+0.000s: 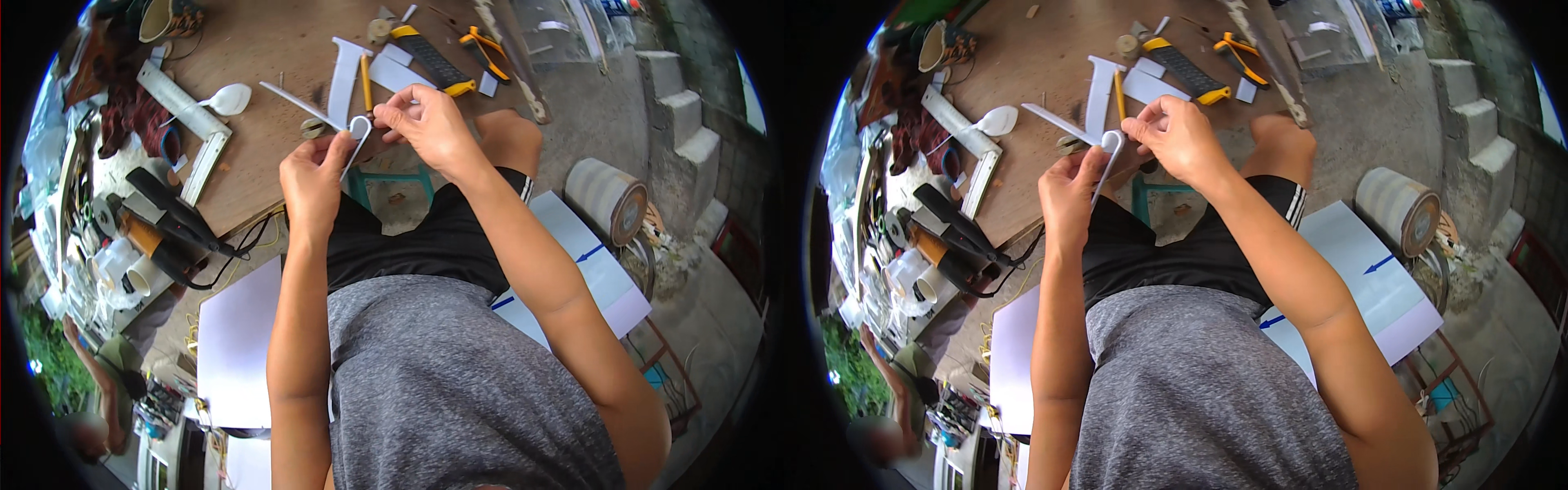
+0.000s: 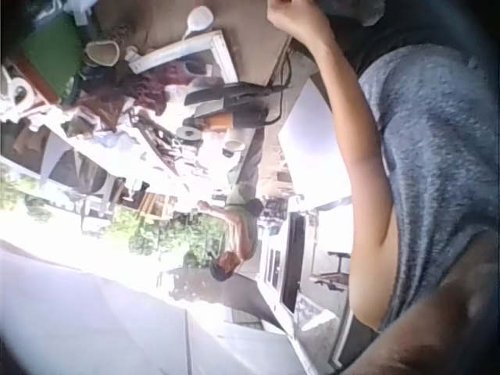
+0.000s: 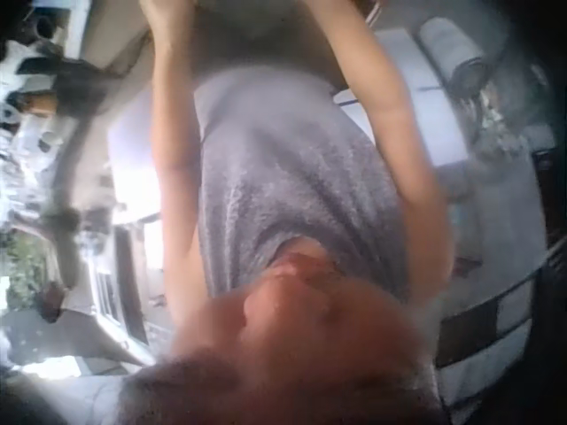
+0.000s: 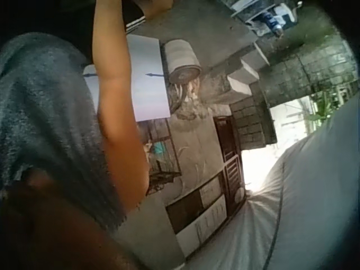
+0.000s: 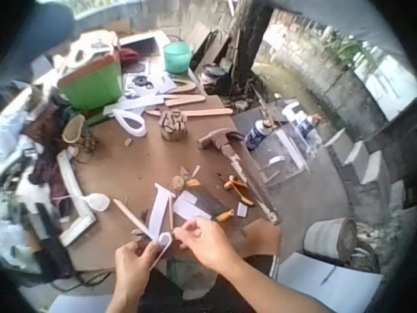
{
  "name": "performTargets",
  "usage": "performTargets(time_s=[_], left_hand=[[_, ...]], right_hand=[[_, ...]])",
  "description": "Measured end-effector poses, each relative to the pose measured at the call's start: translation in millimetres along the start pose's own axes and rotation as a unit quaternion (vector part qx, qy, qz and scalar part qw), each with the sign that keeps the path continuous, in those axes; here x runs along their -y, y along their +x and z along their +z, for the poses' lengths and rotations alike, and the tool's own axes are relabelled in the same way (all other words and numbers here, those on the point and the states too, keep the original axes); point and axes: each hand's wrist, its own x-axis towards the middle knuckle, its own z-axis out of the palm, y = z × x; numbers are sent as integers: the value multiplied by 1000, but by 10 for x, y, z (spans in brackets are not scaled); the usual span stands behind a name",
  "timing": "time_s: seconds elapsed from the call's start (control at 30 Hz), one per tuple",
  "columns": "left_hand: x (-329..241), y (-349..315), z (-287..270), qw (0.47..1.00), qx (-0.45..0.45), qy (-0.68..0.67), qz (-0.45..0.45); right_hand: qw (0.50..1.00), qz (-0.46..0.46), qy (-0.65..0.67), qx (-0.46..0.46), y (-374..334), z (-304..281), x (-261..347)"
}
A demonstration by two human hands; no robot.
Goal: Assembling 3D acrylic letters using adhesive and a wooden applicator stick.
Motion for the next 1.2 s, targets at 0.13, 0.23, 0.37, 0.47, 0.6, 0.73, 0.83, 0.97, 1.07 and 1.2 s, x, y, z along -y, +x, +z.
performTargets(time_s=[0.13, 0.23, 0.37, 0.47, 0.6, 0.73, 0.83, 0.97, 1.07, 1.2], left_hand=[[-24, -13, 29, 1000, 2, -28, -10], [-5, -8, 11, 1000, 4, -13, -5], [-34, -13, 2, 1000, 10, -10, -8], [-13, -7, -23, 1000, 12, -2, -7], [-46, -14, -3, 1000, 12, -6, -12], [-36, -11, -15, 1000, 13, 1, -17], [-37, -19, -20, 1000, 16, 12, -24], [-42, -27, -23, 999, 14, -9, -36], [-53, -40, -18, 999, 12, -10, -41], [-64, -46, -38, 999, 13, -7, -47]], right_hand=[[1000, 11, 12, -6, -214, -63, -73], [997, 13, 73, -7, -315, 14, -115], [986, 3, 166, -21, -314, 131, -146], [980, 17, 197, -25, -338, 150, -133], [973, 36, 224, -36, -370, 175, -135], [980, -4, 197, -32, -376, 195, -242], [991, -24, 129, -33, -403, 185, -230], [996, -45, 69, -38, -442, 151, -141], [996, -63, 55, -24, -435, 119, -126], [996, -65, -31, -45, -347, -5, 20]])
